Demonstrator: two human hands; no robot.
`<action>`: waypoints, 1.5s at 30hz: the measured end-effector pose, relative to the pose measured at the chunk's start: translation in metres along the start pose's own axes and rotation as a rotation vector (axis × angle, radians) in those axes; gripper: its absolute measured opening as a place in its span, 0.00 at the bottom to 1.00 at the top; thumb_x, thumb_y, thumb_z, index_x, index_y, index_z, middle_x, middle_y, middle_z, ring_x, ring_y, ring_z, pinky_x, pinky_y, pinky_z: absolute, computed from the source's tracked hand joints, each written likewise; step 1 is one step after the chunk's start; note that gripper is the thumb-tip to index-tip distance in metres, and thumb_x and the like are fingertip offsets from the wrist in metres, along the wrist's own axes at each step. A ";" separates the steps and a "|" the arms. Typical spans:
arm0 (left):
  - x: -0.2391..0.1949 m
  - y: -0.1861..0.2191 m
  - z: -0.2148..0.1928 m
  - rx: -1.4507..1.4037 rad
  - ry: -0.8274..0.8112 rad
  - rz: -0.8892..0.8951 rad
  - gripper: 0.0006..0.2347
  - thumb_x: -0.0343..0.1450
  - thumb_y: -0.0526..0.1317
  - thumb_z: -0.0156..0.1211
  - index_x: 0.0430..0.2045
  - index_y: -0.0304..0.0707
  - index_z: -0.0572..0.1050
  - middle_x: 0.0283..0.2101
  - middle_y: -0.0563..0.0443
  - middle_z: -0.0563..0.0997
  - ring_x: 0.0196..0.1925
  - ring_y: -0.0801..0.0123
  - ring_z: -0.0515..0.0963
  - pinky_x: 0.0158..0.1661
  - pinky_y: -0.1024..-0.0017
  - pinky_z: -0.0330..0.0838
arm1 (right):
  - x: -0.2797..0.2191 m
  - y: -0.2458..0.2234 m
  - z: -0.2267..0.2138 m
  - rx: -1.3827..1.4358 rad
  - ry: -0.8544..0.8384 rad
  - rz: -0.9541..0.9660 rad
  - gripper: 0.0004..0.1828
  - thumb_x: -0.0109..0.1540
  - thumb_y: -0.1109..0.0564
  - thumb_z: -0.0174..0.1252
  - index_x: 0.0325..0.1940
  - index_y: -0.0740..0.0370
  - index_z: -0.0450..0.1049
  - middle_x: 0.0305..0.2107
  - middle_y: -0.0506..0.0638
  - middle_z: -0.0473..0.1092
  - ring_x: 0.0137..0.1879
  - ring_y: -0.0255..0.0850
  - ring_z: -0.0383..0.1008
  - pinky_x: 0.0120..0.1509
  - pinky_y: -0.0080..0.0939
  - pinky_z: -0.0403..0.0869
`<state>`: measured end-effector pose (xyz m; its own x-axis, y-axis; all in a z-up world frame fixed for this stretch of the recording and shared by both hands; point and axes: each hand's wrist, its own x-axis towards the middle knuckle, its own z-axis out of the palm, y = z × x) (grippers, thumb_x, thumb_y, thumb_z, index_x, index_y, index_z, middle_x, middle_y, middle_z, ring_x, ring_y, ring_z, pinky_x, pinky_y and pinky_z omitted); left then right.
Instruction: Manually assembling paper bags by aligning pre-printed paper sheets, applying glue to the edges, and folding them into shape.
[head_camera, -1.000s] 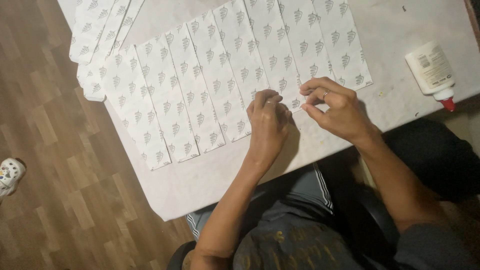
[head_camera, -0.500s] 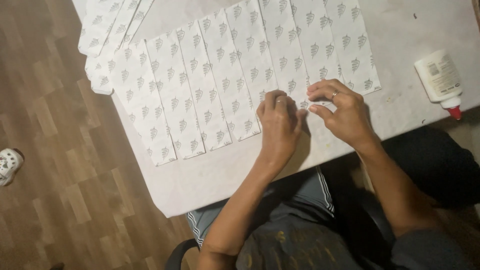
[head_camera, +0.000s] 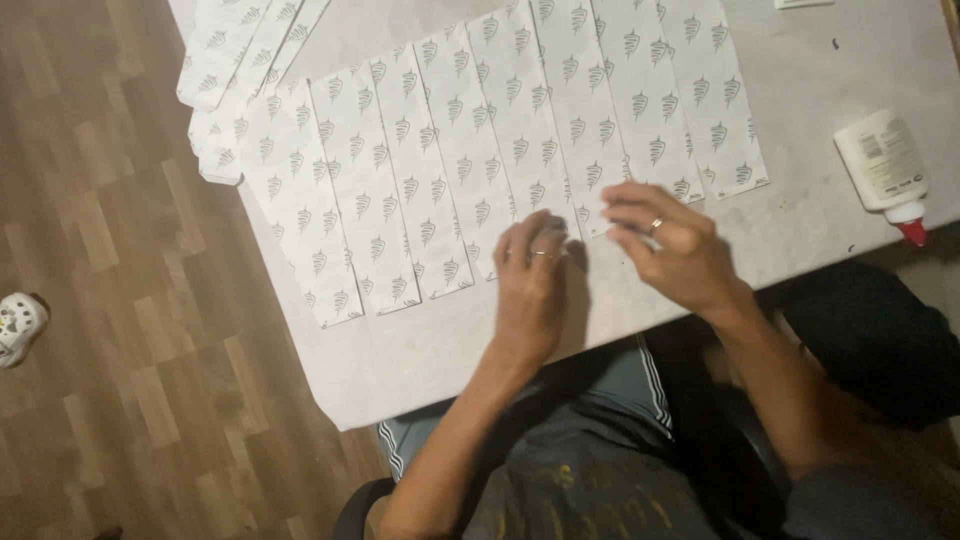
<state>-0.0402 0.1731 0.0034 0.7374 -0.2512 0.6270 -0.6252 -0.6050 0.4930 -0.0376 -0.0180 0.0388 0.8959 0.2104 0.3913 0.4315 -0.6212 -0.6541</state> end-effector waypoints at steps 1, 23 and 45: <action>0.001 -0.005 -0.008 0.000 -0.001 -0.002 0.11 0.67 0.24 0.61 0.41 0.33 0.72 0.44 0.45 0.79 0.62 0.51 0.73 0.59 0.52 0.65 | 0.004 -0.009 0.000 0.001 -0.002 0.001 0.10 0.60 0.70 0.66 0.46 0.68 0.82 0.46 0.59 0.77 0.53 0.55 0.80 0.51 0.44 0.80; 0.003 -0.024 -0.029 0.036 -0.135 -0.022 0.06 0.71 0.34 0.64 0.25 0.29 0.79 0.34 0.47 0.81 0.58 0.60 0.76 0.58 0.55 0.68 | 0.010 -0.007 0.027 -0.082 -0.069 -0.146 0.05 0.64 0.64 0.64 0.34 0.70 0.78 0.42 0.55 0.78 0.49 0.47 0.81 0.70 0.54 0.73; 0.014 -0.011 -0.026 -0.129 -0.187 -0.474 0.11 0.65 0.27 0.67 0.36 0.31 0.72 0.45 0.45 0.70 0.53 0.50 0.79 0.53 0.53 0.72 | 0.023 -0.029 0.029 0.051 -0.016 0.096 0.06 0.59 0.70 0.67 0.39 0.70 0.79 0.38 0.55 0.76 0.49 0.53 0.80 0.72 0.58 0.70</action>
<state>-0.0294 0.1957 0.0225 0.9726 -0.1100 0.2047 -0.2296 -0.5900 0.7741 -0.0269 0.0268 0.0478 0.9346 0.1640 0.3156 0.3485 -0.5997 -0.7204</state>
